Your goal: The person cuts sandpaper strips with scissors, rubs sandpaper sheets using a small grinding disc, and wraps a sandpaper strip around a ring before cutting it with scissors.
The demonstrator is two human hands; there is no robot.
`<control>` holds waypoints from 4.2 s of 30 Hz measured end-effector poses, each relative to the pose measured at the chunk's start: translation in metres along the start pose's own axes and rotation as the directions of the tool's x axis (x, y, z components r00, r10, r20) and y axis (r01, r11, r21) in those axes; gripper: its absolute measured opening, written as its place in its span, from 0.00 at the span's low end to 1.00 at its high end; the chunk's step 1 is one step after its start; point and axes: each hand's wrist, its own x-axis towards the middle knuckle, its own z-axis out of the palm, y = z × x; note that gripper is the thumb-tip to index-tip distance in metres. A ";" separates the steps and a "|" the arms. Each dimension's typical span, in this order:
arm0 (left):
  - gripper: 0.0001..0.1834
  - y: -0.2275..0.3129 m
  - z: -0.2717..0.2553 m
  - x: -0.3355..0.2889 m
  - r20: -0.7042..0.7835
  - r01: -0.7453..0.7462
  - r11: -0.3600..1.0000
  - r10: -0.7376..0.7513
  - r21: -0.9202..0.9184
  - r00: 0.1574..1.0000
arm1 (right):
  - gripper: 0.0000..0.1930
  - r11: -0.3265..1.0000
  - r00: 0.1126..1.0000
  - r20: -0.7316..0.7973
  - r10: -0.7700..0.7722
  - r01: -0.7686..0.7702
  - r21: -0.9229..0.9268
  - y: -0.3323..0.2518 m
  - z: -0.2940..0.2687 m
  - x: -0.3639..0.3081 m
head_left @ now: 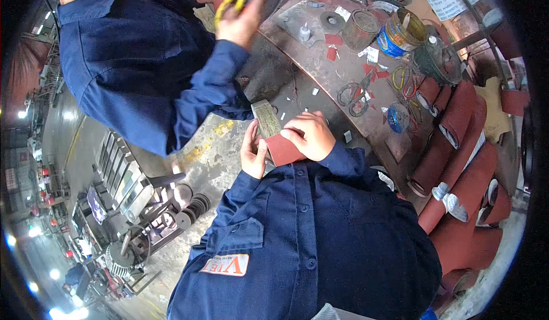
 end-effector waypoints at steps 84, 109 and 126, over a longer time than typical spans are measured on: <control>0.07 0.055 0.052 0.070 0.832 -0.854 0.351 0.269 0.384 0.485 | 0.04 0.983 0.985 -0.129 0.111 -0.128 -0.131 0.018 -0.012 -0.037; 0.09 0.053 -0.068 -0.005 0.094 -0.339 0.728 0.357 0.596 0.930 | 0.11 0.963 0.934 0.355 -0.047 -0.053 0.266 -0.027 0.067 0.079; 0.29 0.001 -0.477 -0.283 -0.840 -0.646 0.759 -0.403 -0.084 -0.364 | 0.23 0.814 0.489 -0.797 -0.354 -0.259 -0.520 0.079 -0.154 0.128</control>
